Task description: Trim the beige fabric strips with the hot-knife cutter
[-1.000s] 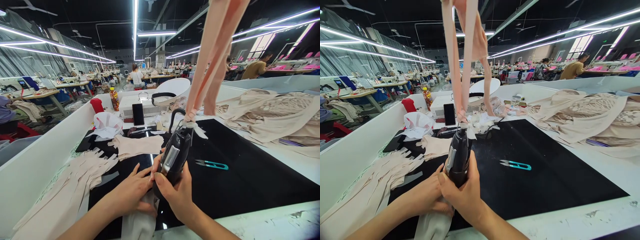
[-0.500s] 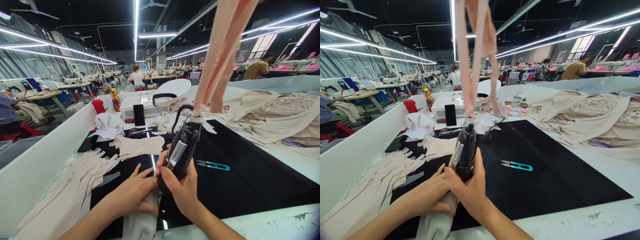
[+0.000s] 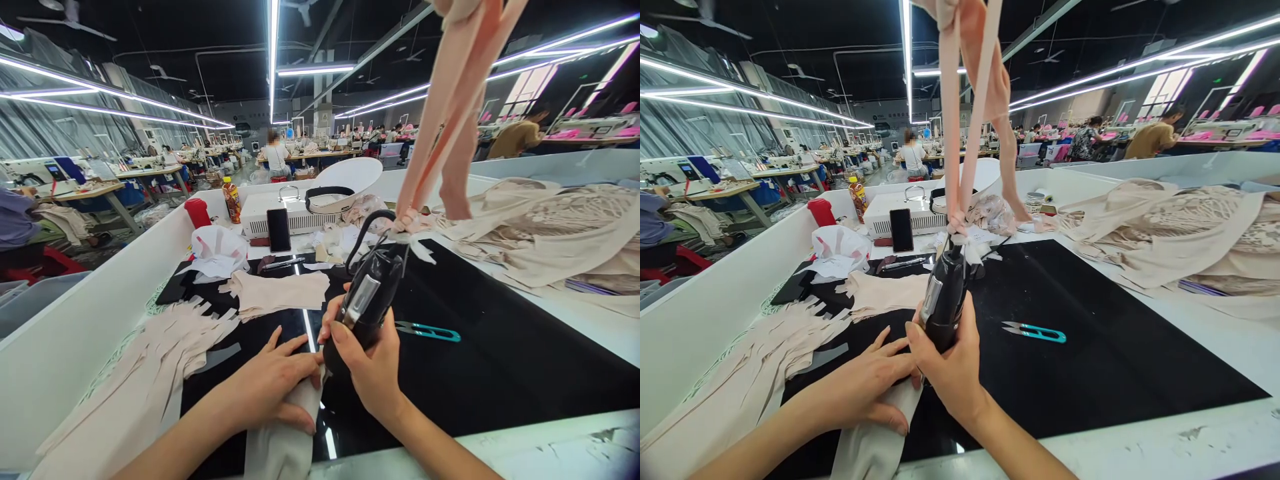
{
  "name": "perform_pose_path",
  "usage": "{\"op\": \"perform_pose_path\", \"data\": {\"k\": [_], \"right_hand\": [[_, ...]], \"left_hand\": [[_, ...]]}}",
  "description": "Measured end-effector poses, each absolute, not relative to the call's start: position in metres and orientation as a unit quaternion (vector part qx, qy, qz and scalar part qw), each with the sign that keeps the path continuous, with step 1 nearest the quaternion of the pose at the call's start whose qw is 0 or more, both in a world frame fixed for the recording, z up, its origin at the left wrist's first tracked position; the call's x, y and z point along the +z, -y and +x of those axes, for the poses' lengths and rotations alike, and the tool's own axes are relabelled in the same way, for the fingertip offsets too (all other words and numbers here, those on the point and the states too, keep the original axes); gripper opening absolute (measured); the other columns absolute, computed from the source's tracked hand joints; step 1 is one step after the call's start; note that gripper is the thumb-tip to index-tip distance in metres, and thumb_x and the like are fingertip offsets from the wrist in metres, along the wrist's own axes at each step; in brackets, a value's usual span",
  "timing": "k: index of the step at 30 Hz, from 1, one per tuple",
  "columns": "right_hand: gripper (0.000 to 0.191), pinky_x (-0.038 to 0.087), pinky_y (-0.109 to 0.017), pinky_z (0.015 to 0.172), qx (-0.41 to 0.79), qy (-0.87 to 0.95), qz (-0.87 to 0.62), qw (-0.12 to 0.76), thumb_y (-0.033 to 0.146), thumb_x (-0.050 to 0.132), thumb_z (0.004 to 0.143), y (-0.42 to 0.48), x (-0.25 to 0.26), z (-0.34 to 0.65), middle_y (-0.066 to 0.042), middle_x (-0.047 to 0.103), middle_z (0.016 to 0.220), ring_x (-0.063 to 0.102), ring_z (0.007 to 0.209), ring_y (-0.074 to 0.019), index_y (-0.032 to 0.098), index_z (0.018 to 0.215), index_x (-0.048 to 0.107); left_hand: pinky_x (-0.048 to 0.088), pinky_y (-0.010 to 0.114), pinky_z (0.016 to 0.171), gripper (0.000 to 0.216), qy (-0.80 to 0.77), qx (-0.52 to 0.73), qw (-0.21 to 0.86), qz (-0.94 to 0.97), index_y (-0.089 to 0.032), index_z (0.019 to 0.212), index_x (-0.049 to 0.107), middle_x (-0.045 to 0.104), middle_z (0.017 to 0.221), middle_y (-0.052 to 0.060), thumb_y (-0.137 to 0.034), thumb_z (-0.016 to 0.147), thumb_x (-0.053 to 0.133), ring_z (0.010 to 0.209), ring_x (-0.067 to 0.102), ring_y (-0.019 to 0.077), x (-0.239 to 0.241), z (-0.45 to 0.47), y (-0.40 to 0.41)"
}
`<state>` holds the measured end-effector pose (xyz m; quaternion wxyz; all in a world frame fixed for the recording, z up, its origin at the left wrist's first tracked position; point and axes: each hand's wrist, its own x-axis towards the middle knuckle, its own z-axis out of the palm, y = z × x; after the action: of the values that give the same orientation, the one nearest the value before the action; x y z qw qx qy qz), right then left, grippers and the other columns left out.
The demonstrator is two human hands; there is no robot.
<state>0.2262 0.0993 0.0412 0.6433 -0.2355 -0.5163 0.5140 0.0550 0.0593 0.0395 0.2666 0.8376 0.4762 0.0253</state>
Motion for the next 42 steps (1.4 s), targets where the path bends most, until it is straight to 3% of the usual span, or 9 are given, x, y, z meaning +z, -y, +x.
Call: {"op": "perform_pose_path", "data": {"k": [12,18,21,28,36,42], "right_hand": [[0.029,0.062,-0.029,0.062,0.53,0.515,-0.208,0.641,0.021,0.076,0.083,-0.091,0.043,0.228,0.004,0.068,0.08,0.065,0.061,-0.0131,0.027,0.106,0.058],[0.027,0.065,-0.036,0.071,0.522,0.522,-0.237,0.632,0.021,0.075,0.083,-0.089,0.044,0.227,0.002,0.068,0.083,0.072,0.072,-0.0176,0.026,0.104,0.06],[0.027,0.065,-0.033,0.068,0.532,0.518,-0.215,0.634,0.021,0.075,0.084,-0.087,0.045,0.227,0.003,0.068,0.081,0.07,0.067,-0.0155,0.027,0.105,0.059],[0.039,0.066,-0.034,0.074,0.544,0.53,-0.18,0.625,0.015,0.076,0.083,-0.077,0.039,0.228,0.004,0.069,0.085,0.073,0.071,-0.0154,0.031,0.114,0.058],[0.031,0.065,-0.031,0.071,0.565,0.514,-0.154,0.627,0.02,0.076,0.088,-0.075,0.043,0.228,0.004,0.068,0.083,0.068,0.064,-0.0126,0.031,0.111,0.058],[0.038,0.066,-0.033,0.074,0.546,0.536,-0.158,0.624,0.014,0.075,0.085,-0.068,0.041,0.227,0.004,0.069,0.083,0.073,0.071,-0.0156,0.033,0.115,0.059]], "left_hand": [[0.008,0.078,0.12,0.035,-0.468,0.047,0.261,0.843,-0.029,0.118,0.066,0.066,0.136,0.004,-0.04,0.089,0.081,0.152,0.037,0.0342,0.035,0.053,-0.058],[0.009,0.078,0.12,0.038,-0.464,0.057,0.251,0.848,-0.028,0.122,0.068,0.067,0.135,0.007,-0.039,0.088,0.082,0.15,0.04,0.0344,0.034,0.052,-0.057],[0.011,0.08,0.119,0.041,-0.462,0.058,0.248,0.849,-0.028,0.124,0.068,0.069,0.133,0.008,-0.038,0.088,0.083,0.149,0.042,0.035,0.035,0.052,-0.057],[0.013,0.083,0.116,0.08,-0.46,0.028,0.242,0.854,-0.032,0.153,0.047,0.051,0.157,0.012,-0.029,0.084,0.087,0.157,0.026,0.0411,0.037,0.055,-0.059],[0.007,0.081,0.118,0.081,-0.455,0.032,0.278,0.846,-0.033,0.154,0.049,0.05,0.159,0.011,-0.035,0.083,0.088,0.157,0.022,0.0431,0.038,0.053,-0.059],[0.008,0.08,0.118,0.089,-0.46,0.026,0.261,0.849,-0.034,0.156,0.046,0.05,0.159,0.011,-0.039,0.079,0.091,0.158,0.02,0.0438,0.039,0.054,-0.062]]}}
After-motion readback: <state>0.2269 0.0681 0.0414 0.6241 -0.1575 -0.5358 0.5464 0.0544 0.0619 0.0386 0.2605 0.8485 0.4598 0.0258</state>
